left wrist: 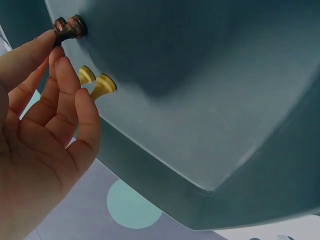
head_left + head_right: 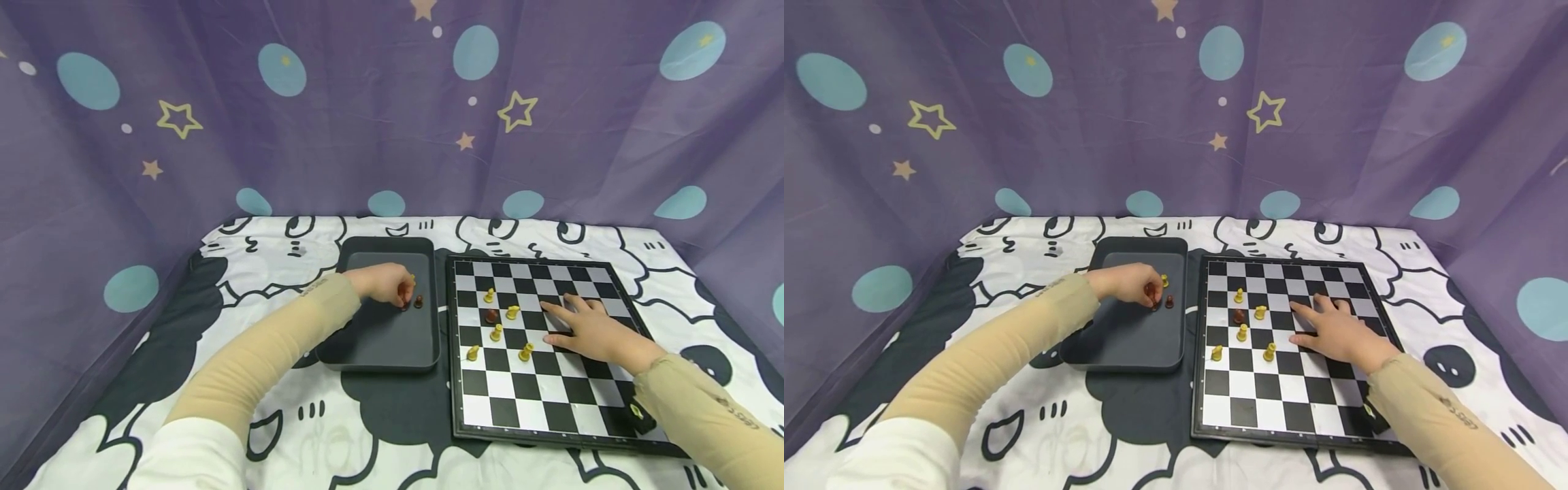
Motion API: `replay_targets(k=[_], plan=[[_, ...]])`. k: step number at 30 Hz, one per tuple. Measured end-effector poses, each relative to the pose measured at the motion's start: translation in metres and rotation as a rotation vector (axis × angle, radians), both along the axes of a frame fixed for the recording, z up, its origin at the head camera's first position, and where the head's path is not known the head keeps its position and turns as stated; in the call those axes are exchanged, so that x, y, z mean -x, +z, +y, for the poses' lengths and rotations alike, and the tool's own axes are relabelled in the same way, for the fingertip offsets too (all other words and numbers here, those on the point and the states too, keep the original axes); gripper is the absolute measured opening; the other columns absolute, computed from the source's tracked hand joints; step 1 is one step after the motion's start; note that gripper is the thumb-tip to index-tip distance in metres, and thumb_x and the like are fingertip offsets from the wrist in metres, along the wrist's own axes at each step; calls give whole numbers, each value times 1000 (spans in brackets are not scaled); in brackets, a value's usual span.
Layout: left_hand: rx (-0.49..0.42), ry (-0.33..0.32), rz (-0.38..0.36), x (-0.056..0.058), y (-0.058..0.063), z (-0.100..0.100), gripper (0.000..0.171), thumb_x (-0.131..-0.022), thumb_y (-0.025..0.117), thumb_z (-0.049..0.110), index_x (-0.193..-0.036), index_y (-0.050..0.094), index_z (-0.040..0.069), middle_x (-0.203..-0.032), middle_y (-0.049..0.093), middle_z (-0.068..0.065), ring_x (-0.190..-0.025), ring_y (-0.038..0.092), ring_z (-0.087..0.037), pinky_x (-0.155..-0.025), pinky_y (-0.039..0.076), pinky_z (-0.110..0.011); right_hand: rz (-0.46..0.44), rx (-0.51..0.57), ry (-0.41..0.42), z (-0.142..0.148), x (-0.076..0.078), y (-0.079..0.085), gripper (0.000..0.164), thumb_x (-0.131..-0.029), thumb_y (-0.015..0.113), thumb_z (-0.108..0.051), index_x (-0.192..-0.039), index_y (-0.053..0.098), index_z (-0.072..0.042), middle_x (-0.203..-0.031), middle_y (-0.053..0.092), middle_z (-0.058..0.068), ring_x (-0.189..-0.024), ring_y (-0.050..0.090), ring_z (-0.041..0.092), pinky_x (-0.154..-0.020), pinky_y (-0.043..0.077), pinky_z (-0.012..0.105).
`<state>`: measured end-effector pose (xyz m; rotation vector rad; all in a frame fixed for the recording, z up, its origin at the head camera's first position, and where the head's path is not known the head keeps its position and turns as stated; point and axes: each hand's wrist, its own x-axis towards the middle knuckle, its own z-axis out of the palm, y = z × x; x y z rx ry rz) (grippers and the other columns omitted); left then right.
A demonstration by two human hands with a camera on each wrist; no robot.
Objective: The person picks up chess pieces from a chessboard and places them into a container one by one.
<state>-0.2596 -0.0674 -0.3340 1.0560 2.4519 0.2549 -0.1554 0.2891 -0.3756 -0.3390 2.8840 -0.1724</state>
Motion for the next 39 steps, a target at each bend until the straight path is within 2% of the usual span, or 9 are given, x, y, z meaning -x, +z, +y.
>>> replay_targets(k=[7,17,28,39], plan=[[-12,14,-3,1,0,0,8,-82,70,1,-81,64,6,-83,62,-3,-77,55,-13,-71,45,-22,-1,-2,-1,0,0,0,76,-85,53,-62,-141,42,-12,-139,28,36,-118,28,66,-82,35,73],[-36,58,2,3,4,-4,8,-84,69,5,-92,67,5,-95,66,-8,-86,59,-16,-75,48,-26,-9,-6,-4,1,1,-1,80,-84,50,-67,-142,41,-12,-139,28,36,-118,27,65,-82,35,73],[-76,99,-11,-1,20,-4,17,-88,67,8,-103,67,2,-96,63,-7,-85,55,-17,-75,47,-29,-19,-8,-8,1,3,1,84,-83,46,-71,-143,39,-13,-140,26,35,-120,26,64,-83,35,74],[-87,106,-28,-7,26,-4,19,-89,65,10,-107,65,2,-95,62,-7,-85,55,-17,-75,47,-29,-12,-5,-7,1,1,0,78,-85,51,-65,-142,40,-12,-139,28,37,-118,27,65,-82,35,74]])
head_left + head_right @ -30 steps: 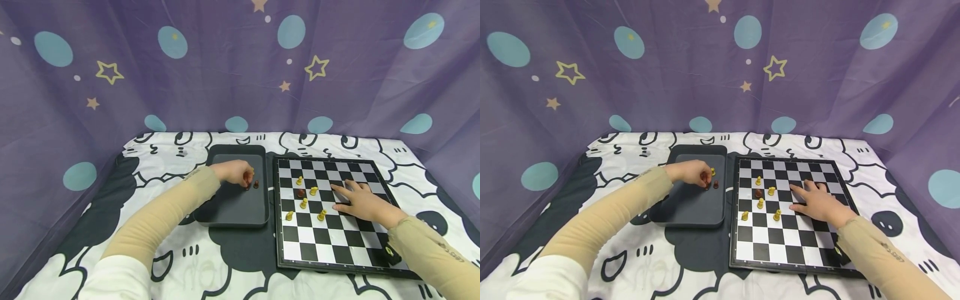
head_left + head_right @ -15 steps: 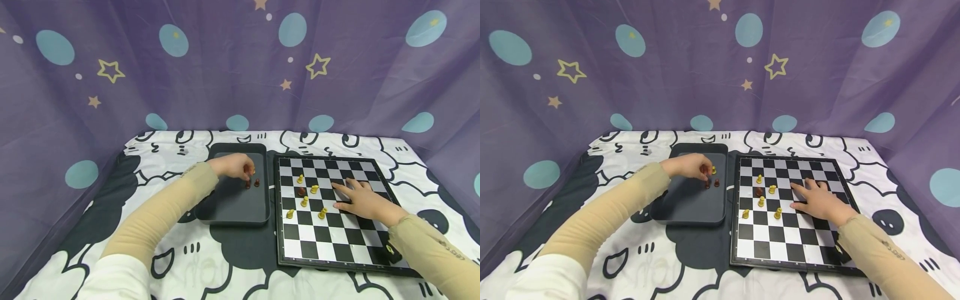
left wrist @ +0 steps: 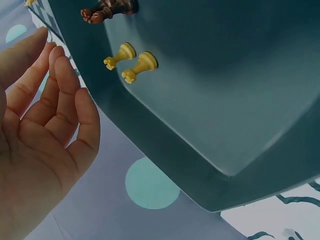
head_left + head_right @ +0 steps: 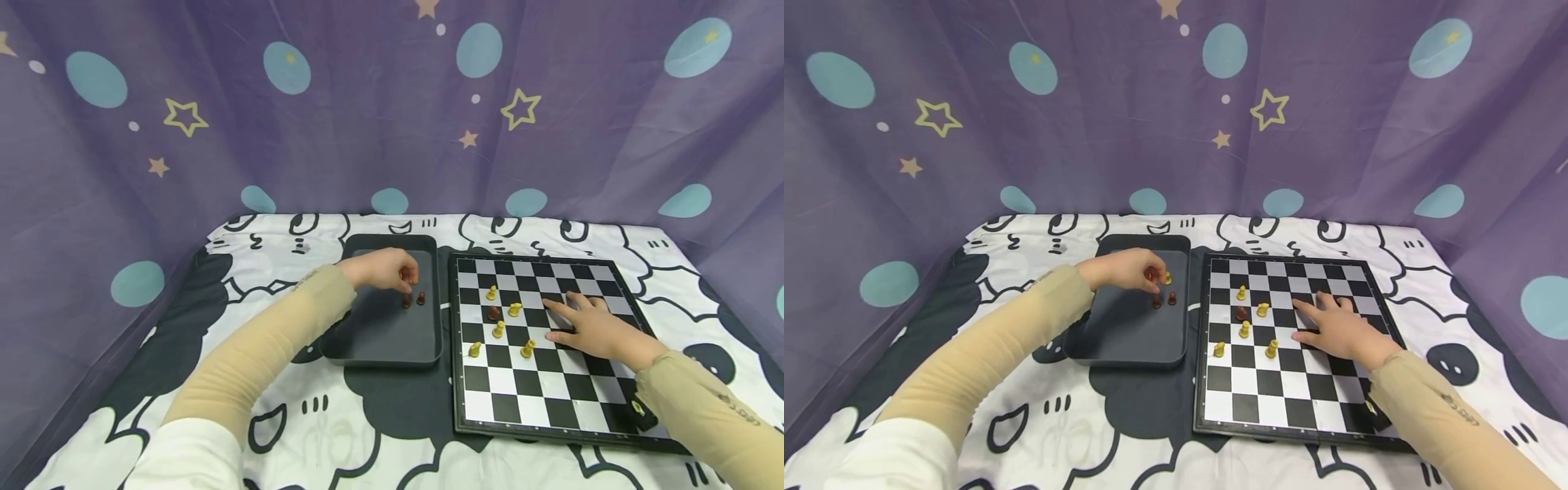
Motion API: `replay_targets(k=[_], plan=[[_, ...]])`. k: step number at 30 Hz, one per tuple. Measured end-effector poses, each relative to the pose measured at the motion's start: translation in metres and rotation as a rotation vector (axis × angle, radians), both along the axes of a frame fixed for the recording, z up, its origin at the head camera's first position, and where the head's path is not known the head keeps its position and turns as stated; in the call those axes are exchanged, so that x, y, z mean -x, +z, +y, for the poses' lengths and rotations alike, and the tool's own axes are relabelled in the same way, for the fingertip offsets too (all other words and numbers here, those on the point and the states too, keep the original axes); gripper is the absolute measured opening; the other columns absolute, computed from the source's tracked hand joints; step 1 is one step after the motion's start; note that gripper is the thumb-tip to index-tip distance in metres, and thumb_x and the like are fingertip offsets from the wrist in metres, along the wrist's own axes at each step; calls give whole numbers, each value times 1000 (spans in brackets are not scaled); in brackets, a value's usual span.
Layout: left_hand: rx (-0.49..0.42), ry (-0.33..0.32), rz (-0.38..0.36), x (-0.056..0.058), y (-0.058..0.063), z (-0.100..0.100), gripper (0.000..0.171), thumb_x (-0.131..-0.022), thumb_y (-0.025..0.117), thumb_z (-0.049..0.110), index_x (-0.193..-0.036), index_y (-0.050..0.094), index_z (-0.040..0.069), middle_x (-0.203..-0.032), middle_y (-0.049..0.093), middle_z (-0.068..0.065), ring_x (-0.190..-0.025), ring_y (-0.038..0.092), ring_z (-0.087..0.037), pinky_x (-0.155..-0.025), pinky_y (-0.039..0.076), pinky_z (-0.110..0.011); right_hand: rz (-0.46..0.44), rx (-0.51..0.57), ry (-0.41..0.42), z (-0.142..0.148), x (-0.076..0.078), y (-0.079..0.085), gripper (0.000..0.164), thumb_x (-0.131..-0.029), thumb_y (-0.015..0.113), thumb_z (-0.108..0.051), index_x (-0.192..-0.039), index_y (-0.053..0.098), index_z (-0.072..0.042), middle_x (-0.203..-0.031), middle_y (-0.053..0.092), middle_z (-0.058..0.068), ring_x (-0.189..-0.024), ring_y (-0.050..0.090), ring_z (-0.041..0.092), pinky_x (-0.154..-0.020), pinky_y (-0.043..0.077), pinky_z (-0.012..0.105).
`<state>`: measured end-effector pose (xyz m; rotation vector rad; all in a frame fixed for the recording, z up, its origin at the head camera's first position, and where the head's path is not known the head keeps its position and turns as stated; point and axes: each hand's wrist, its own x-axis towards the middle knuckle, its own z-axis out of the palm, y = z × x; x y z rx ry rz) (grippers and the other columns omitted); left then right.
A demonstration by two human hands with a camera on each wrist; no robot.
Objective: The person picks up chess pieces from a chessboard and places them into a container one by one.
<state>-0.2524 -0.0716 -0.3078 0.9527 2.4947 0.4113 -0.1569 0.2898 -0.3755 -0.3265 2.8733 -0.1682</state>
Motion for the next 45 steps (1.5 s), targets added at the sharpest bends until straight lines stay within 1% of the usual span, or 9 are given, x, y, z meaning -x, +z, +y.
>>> replay_targets(k=[6,10,16,20,25,28,31,37,45], plan=[[-20,-26,22,-3,3,0,19,-89,66,10,-106,66,2,-97,63,-7,-85,55,-17,-76,47,-31,-7,2,-2,0,0,0,82,-84,48,-69,-142,40,-12,-139,27,37,-119,26,66,-82,35,74],[-35,-50,33,-6,3,4,18,-88,67,11,-104,66,2,-93,63,-6,-82,55,-16,-75,46,-30,-9,14,-4,0,-2,0,81,-85,48,-68,-143,40,-12,-140,27,36,-120,26,65,-82,34,74],[-60,-85,8,-15,7,15,14,-88,67,11,-101,66,6,-90,63,-4,-80,57,-14,-71,47,-26,-10,2,-1,-1,-1,1,81,-85,49,-67,-142,40,-12,-139,27,36,-119,26,65,-82,35,74],[-69,-120,-17,-23,11,24,14,-89,66,11,-102,66,5,-88,63,-4,-75,58,-13,-68,48,-24,-10,-5,2,-1,0,1,82,-84,47,-70,-142,39,-12,-139,27,36,-119,27,65,-82,35,74],[-55,-168,-12,-32,15,36,14,-89,66,12,-101,66,7,-87,62,-2,-70,54,-11,-63,46,-22,-22,-8,-4,-1,1,0,84,-83,46,-71,-143,39,-12,-140,26,36,-120,26,65,-83,34,74],[-52,-193,-2,-36,15,44,14,-89,67,14,-101,66,8,-87,62,-1,-72,53,-10,-65,45,-22,-26,-15,1,-1,2,1,83,-83,48,-70,-142,40,-12,-139,27,37,-119,26,65,-83,35,74],[-49,-222,2,-40,14,52,17,-88,68,14,-103,66,6,-87,61,0,-75,53,-10,-69,44,-22,-29,-22,4,-1,3,3,82,-83,51,-68,-141,42,-11,-138,28,38,-117,27,66,-83,35,74],[-20,-302,4,-48,9,69,18,-88,68,14,-103,67,4,-82,57,1,-74,50,-11,-69,41,-21,-35,-37,-4,-3,4,4,81,-83,53,-65,-140,43,-9,-138,28,39,-117,27,67,-84,34,74],[37,-329,-31,-55,8,84,20,-89,67,17,-106,66,8,-92,61,1,-82,55,-12,-72,44,-22,-34,-36,-3,-3,5,4,81,-83,54,-66,-140,43,-9,-138,28,40,-116,27,68,-84,34,74]])
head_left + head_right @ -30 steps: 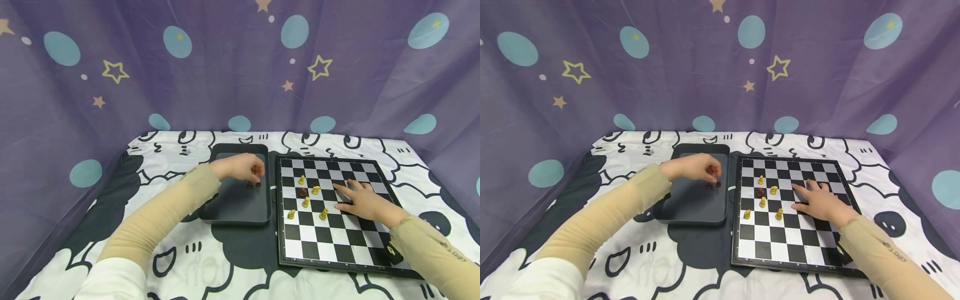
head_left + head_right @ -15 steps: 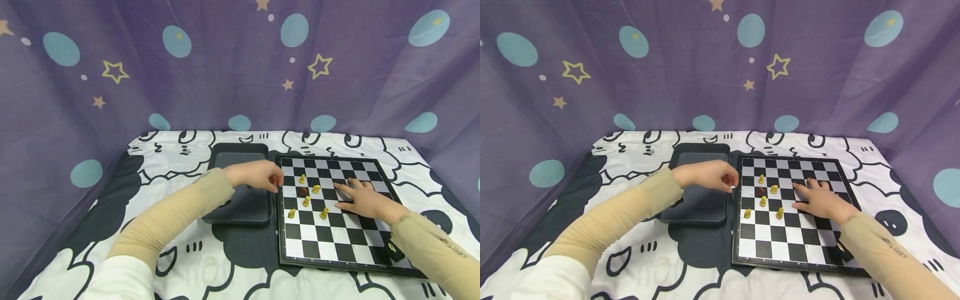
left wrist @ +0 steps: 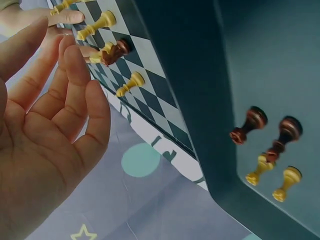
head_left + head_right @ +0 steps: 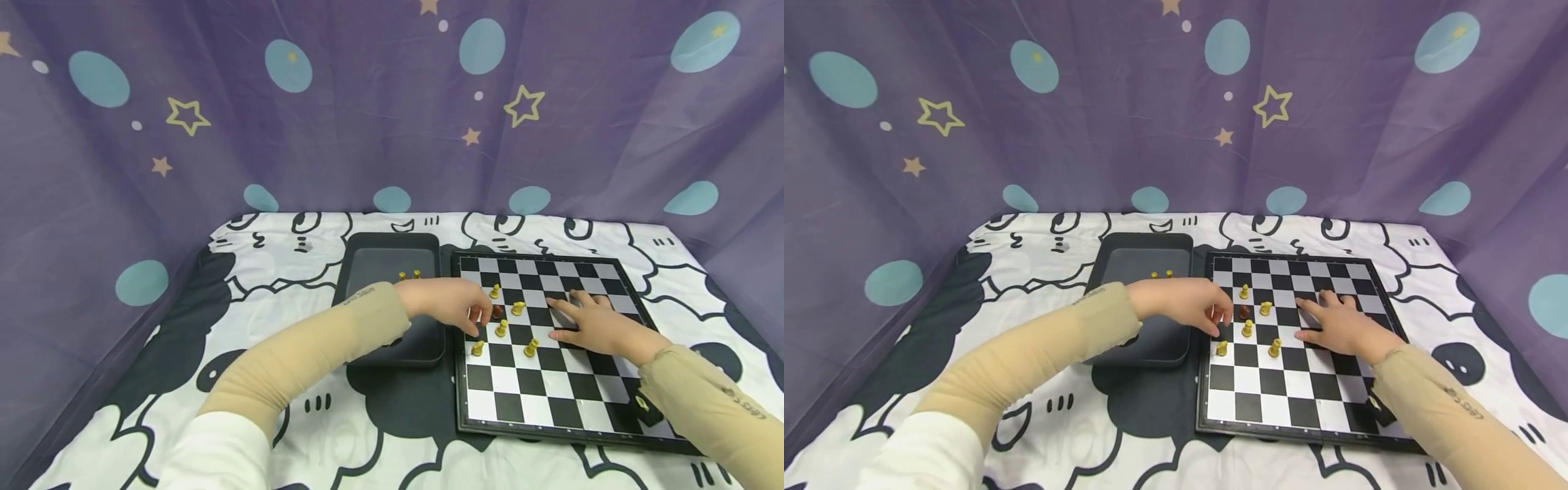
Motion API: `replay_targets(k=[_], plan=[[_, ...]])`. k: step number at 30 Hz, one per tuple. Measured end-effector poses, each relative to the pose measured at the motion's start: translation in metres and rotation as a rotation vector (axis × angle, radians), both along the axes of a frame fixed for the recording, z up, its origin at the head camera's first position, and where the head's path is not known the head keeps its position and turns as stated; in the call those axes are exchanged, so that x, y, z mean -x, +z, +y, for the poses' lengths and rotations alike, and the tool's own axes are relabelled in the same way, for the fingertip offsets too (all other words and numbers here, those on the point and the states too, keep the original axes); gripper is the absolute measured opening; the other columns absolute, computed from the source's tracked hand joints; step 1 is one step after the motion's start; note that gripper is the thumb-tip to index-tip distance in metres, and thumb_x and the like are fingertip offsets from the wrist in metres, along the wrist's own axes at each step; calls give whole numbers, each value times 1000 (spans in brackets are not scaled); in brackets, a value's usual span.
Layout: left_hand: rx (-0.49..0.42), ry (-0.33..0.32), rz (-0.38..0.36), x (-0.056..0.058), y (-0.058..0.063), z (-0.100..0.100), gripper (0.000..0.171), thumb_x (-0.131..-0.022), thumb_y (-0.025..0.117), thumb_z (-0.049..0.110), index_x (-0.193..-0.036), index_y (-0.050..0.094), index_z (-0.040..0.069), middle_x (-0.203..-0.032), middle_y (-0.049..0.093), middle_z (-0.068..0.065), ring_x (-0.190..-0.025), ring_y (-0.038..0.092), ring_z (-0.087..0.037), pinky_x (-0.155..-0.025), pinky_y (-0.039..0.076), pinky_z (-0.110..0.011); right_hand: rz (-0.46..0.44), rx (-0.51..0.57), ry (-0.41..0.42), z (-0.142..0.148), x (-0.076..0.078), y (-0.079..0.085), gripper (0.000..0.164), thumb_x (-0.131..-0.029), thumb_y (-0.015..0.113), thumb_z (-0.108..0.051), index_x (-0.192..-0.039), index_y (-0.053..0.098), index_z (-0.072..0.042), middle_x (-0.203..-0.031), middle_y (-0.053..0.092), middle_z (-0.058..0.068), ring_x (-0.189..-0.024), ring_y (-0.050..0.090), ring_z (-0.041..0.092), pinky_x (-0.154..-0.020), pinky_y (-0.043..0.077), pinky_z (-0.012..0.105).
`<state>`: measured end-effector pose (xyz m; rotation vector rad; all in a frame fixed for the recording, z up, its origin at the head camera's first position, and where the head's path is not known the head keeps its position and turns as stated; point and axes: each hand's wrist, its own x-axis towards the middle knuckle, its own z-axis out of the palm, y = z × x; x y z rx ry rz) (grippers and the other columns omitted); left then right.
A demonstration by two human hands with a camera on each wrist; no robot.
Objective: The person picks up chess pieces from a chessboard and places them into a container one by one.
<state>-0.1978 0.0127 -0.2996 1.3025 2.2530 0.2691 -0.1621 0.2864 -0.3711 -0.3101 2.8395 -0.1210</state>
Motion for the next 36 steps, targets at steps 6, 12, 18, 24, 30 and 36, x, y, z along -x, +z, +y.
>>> replay_targets(k=[6,12,18,24,30,36], plan=[[45,-34,1,-2,-4,10,21,-89,68,19,-107,65,8,-92,62,1,-82,55,-10,-71,43,-20,6,3,5,1,0,-1,82,-82,52,-67,-140,44,-9,-138,28,39,-116,26,68,-85,33,74],[106,-19,-13,-3,-12,16,20,-88,68,19,-107,65,11,-96,62,3,-84,55,-8,-72,44,-19,7,10,3,1,-1,-2,83,-82,50,-70,-140,43,-11,-138,29,38,-117,26,68,-85,33,74],[143,-42,-5,-3,-18,20,17,-89,67,19,-105,66,13,-99,63,2,-87,57,-8,-74,45,-20,10,16,7,1,-3,-4,81,-82,53,-67,-140,44,-11,-137,30,38,-116,29,66,-85,34,72],[122,-41,-19,-3,-20,19,14,-89,67,16,-102,67,11,-91,62,2,-81,55,-8,-71,44,-19,12,8,7,0,-3,-3,80,-83,52,-67,-140,44,-11,-137,30,37,-116,28,67,-85,34,73],[84,-49,-37,-3,-21,17,13,-86,70,14,-97,67,8,-80,58,4,-73,51,-6,-66,41,-16,17,5,14,1,-2,-1,80,-83,51,-67,-140,43,-11,-137,30,37,-116,28,67,-84,35,73],[59,-45,-62,1,-23,16,11,-86,71,14,-94,67,8,-78,56,5,-71,49,-5,-65,41,-16,15,-3,12,1,-1,1,80,-84,52,-66,-141,43,-11,-137,30,37,-116,29,66,-84,35,73]])
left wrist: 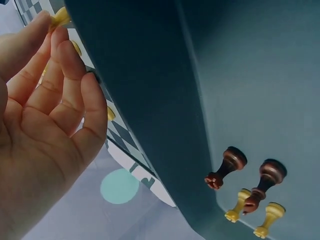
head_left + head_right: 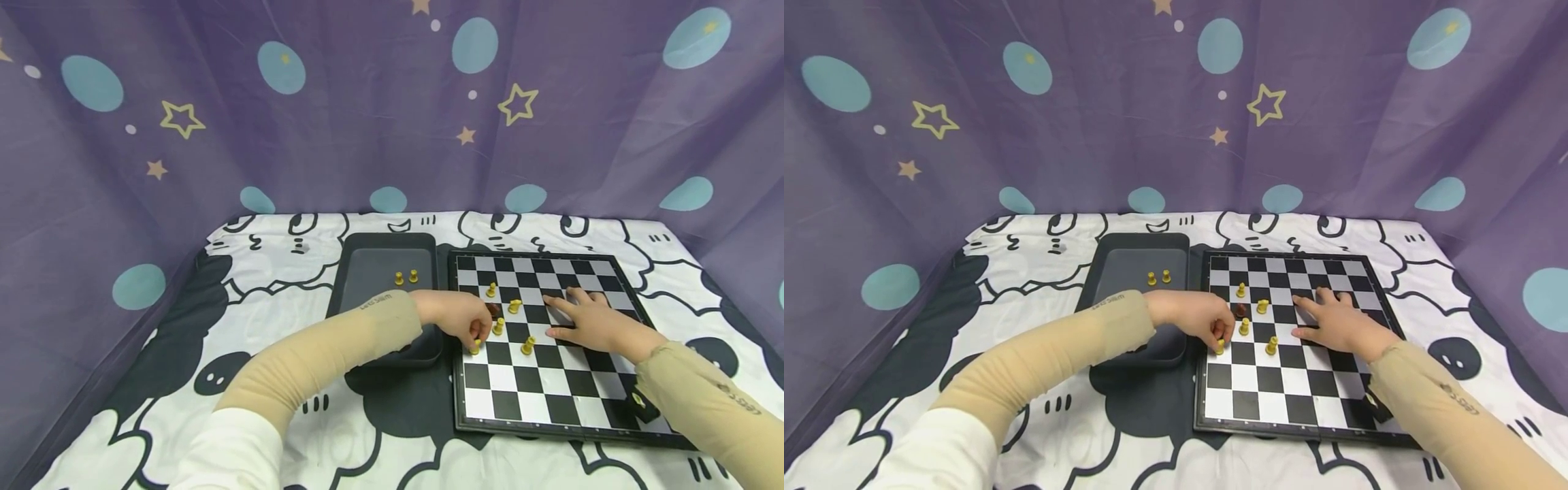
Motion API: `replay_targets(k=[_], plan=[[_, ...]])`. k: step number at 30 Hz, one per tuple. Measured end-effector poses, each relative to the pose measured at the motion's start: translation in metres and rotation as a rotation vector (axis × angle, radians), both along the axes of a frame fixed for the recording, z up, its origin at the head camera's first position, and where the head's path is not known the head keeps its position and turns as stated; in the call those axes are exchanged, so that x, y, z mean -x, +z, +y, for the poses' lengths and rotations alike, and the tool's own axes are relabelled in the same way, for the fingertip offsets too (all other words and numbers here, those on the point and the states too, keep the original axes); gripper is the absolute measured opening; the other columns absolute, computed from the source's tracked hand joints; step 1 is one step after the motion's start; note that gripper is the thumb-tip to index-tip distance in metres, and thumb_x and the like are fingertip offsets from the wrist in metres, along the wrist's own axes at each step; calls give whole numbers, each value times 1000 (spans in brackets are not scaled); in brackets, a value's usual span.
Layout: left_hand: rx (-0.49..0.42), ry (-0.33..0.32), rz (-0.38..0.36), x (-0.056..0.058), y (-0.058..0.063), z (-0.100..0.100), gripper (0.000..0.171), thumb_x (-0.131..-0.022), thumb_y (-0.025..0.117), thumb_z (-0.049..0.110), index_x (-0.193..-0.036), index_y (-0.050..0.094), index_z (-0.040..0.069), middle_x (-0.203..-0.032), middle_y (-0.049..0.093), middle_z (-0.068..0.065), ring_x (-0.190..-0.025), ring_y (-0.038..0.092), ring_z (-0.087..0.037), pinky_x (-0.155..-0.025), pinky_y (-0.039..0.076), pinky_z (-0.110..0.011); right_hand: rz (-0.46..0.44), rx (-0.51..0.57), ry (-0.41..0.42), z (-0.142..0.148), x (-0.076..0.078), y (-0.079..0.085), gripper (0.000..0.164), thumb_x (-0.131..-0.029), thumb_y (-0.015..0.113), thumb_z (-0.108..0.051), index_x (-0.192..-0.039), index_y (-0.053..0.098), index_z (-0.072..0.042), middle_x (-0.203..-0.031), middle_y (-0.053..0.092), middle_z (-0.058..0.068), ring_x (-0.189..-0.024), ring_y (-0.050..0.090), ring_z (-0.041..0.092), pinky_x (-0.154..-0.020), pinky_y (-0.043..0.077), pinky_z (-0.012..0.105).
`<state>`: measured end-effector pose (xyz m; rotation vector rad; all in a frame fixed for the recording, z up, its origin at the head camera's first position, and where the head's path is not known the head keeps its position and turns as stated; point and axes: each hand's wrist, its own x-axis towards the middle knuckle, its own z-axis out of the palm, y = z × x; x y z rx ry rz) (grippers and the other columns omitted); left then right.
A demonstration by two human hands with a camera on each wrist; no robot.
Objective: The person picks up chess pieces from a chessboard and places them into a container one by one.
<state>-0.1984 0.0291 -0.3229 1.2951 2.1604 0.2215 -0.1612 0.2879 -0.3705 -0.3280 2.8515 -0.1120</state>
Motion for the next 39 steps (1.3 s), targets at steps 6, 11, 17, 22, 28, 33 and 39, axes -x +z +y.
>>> replay_targets(k=[6,11,17,22,28,33,39], plan=[[-23,13,-44,3,-2,-1,10,-85,71,11,-93,67,6,-76,57,5,-70,50,-5,-65,41,-16,-3,1,-7,0,1,-1,81,-83,51,-68,-141,42,-11,-138,28,37,-118,27,66,-84,35,73],[-32,26,-69,4,-4,-2,6,-86,70,11,-91,66,9,-77,57,5,-70,51,-5,-65,42,-16,-5,6,-14,-1,1,-1,81,-83,52,-66,-141,42,-11,-139,29,36,-119,27,65,-86,34,73],[-49,27,-93,4,-5,-3,7,-86,69,8,-92,67,7,-75,58,5,-68,51,-4,-64,42,-16,-6,12,-8,0,0,-1,80,-83,52,-66,-140,43,-10,-138,28,39,-118,26,68,-85,34,73],[-64,27,-99,3,-5,-4,7,-85,70,7,-91,67,5,-74,57,6,-68,51,-4,-64,42,-16,-3,12,-10,-1,-1,-1,79,-84,52,-65,-140,43,-10,-138,28,38,-118,25,68,-84,34,74],[-81,21,-109,4,-8,-5,5,-85,70,6,-89,67,5,-73,58,6,-68,52,-4,-65,42,-16,-2,9,-9,-1,-1,-2,80,-83,52,-66,-140,43,-11,-138,29,38,-117,26,68,-84,34,74],[-85,19,-115,5,-9,-5,5,-85,70,7,-89,67,6,-73,59,5,-68,52,-5,-65,42,-16,6,7,-3,-1,-1,-2,79,-83,52,-66,-140,44,-11,-138,29,38,-117,27,67,-84,35,73],[-91,18,-116,6,-10,-6,5,-85,70,8,-90,67,7,-73,60,6,-67,53,-3,-64,43,-15,8,6,-5,-1,-1,-2,81,-83,51,-67,-140,44,-10,-138,29,38,-117,26,68,-84,34,74]])
